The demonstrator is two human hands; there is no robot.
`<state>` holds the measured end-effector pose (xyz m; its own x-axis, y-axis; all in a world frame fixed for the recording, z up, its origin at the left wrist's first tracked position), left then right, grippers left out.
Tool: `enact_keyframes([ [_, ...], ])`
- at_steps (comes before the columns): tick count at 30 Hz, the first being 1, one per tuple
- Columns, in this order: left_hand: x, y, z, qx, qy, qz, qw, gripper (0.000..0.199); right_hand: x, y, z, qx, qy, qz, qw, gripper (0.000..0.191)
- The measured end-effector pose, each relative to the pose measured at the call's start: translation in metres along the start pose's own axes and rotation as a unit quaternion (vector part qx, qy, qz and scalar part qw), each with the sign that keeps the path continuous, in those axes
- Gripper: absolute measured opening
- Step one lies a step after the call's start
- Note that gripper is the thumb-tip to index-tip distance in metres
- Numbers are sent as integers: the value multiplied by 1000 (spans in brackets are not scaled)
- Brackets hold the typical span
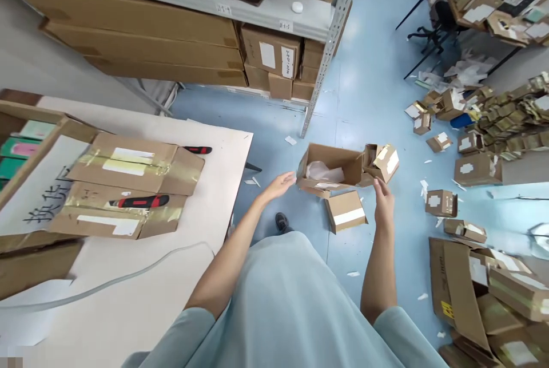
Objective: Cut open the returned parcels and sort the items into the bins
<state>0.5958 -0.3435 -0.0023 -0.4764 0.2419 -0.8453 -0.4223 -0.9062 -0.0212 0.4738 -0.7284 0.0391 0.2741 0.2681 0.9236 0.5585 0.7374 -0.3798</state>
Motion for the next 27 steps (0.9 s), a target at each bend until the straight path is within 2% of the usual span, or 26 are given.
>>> enact_keyframes([
  [2,24,-5,1,-17,-19,14,1000,70,-8,18,6,33,44,18,998,81],
  [4,43,-20,7,-51,-30,35,998,66,-6,50,12,106,63,21,992,84],
  [6,58,-41,18,-100,-37,63,992,65,0,96,17,196,60,16,979,85],
  [8,72,-64,34,-159,-39,97,982,63,7,151,25,296,45,18,954,86],
  [10,86,-88,57,-224,-37,132,965,58,17,211,37,396,30,15,918,84],
  [12,102,-109,87,-289,-34,165,942,55,28,273,56,494,16,14,869,82],
  [15,130,-134,141,-374,-38,209,903,60,50,360,101,622,-36,31,782,76],
  [17,151,-144,181,-422,-44,237,874,64,69,411,140,676,-93,38,730,65],
  [19,171,-148,218,-465,-50,265,843,66,90,453,182,703,-168,50,689,51],
  [21,189,-148,252,-499,-55,290,815,66,112,487,223,697,-263,72,663,44],
  [24,212,-148,295,-528,-59,317,786,66,141,526,277,641,-409,118,639,46],
  [27,232,-148,333,-543,-45,336,768,66,158,553,316,571,-485,212,628,49],
])
Point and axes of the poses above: each hand's wrist, its own z-axis away from the middle knuckle, its own y-axis out of the palm, x = y × z, the point moved 1 cm from there along -z, towards the middle knuckle, and after that the axes turned 3 degrees about -y, right-handed, at the moved point
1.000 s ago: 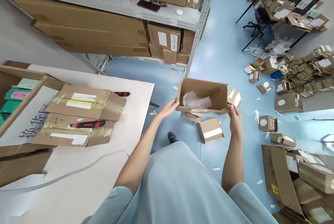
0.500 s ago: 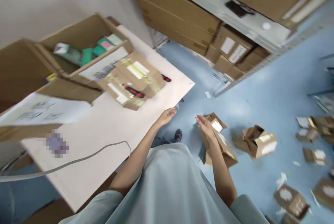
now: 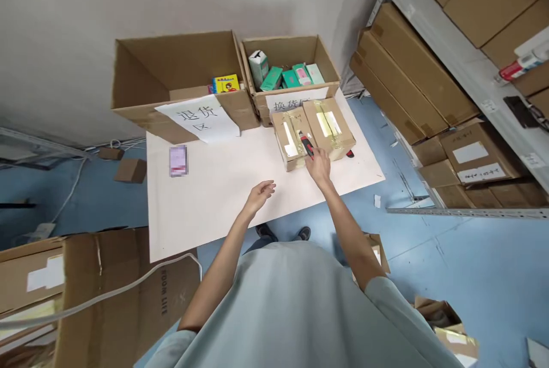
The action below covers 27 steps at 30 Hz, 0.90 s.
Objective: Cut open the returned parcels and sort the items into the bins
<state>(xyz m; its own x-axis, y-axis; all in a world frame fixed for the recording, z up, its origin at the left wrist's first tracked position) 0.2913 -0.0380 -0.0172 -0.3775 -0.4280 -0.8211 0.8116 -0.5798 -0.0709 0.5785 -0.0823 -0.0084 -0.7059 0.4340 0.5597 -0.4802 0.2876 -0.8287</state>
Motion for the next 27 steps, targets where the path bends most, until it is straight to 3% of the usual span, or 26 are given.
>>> enact_keyframes([
  [6,5,-80,-1,-22,11,36,999,64,22,12,-25,1,87,104,991,47],
  [10,1,-112,-16,-25,17,42,999,62,32,12,-17,-2,88,107,990,42],
  [15,-14,-121,-34,9,34,52,998,57,45,12,0,-16,79,99,992,46],
  [18,-23,-120,-42,22,41,53,998,55,39,-1,-1,-55,83,89,991,52],
  [22,-34,-118,-54,15,42,46,998,55,20,-28,-23,-125,128,74,981,54],
  [27,-52,-104,-72,12,54,28,998,55,2,-43,-53,-125,164,69,976,51],
])
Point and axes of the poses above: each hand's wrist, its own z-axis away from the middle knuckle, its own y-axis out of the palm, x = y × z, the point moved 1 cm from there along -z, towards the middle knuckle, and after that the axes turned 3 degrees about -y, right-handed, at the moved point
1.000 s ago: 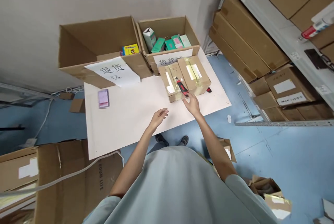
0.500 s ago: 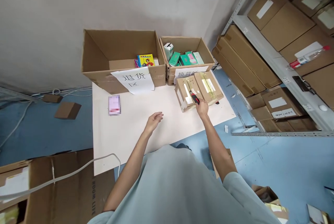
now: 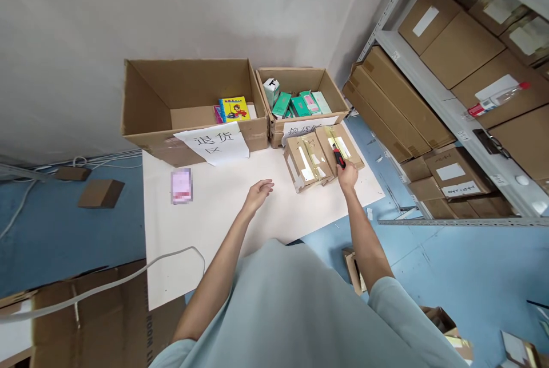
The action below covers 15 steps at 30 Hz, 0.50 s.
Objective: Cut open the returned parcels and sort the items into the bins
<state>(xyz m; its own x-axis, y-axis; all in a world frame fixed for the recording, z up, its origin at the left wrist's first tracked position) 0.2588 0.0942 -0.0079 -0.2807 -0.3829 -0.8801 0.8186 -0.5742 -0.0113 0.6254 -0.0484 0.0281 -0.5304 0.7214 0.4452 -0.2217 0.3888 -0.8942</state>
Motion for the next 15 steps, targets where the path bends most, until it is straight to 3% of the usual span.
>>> enact_keyframes([
  [4,-17,16,-31,-20,17,-28,999,55,-4,8,1,7,-12,-15,1000,52],
  [9,-48,41,-97,-59,48,-90,993,56,-14,23,50,-33,-87,-129,987,57],
  [15,-93,82,-178,-33,107,-217,970,61,-37,52,121,81,-34,-226,970,55],
])
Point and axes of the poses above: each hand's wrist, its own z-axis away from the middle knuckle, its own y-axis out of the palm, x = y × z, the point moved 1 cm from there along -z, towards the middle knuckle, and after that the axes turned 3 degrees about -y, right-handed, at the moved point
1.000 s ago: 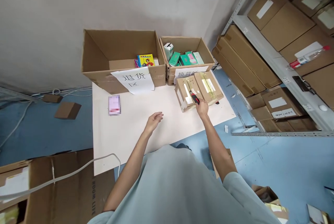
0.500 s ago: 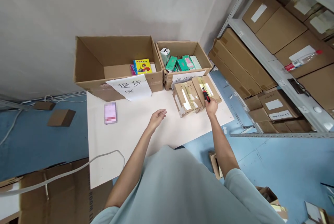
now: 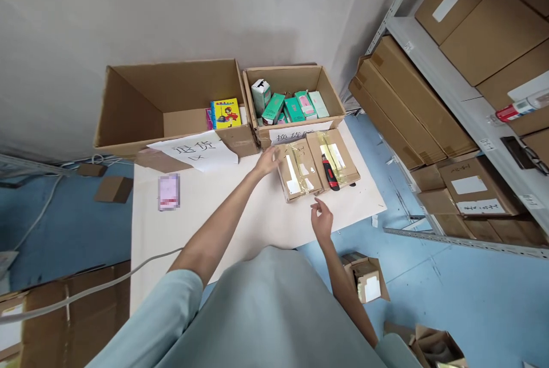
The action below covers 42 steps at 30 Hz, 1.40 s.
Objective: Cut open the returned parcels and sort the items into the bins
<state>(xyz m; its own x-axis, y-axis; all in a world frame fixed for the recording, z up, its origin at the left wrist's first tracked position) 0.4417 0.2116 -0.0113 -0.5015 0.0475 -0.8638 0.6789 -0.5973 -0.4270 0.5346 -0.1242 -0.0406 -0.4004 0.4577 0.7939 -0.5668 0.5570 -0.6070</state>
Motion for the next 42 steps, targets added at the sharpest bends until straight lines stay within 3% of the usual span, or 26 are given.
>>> enact_keyframes([
  [5,-10,11,-27,14,15,-91,996,66,-19,10,13,77,67,-28,994,53],
  [10,9,0,1,-37,-2,-148,988,68,-24,22,4,110,89,-87,986,53],
  [13,39,-12,50,-88,-34,-160,983,64,-26,30,3,127,77,-113,982,56],
  [16,78,-18,125,-158,-80,-121,977,60,-31,34,7,136,59,-115,982,72],
  [19,112,-12,209,-198,-114,-42,973,58,-37,35,10,144,45,-99,984,86],
  [22,133,1,280,-233,-131,19,963,51,-40,39,9,178,44,-80,980,94],
  [27,160,1,347,-307,-182,81,931,52,-31,57,18,251,21,-89,964,85],
  [32,191,-24,368,-347,-225,131,901,65,-17,79,47,326,32,-141,934,81],
  [37,212,-40,355,-296,-279,165,899,59,-7,100,66,324,48,-128,936,78],
  [39,214,-45,350,-294,-274,157,902,48,-1,102,68,304,50,-110,945,69],
  [42,207,-53,350,-307,-209,135,919,37,13,95,67,281,27,-89,955,52],
])
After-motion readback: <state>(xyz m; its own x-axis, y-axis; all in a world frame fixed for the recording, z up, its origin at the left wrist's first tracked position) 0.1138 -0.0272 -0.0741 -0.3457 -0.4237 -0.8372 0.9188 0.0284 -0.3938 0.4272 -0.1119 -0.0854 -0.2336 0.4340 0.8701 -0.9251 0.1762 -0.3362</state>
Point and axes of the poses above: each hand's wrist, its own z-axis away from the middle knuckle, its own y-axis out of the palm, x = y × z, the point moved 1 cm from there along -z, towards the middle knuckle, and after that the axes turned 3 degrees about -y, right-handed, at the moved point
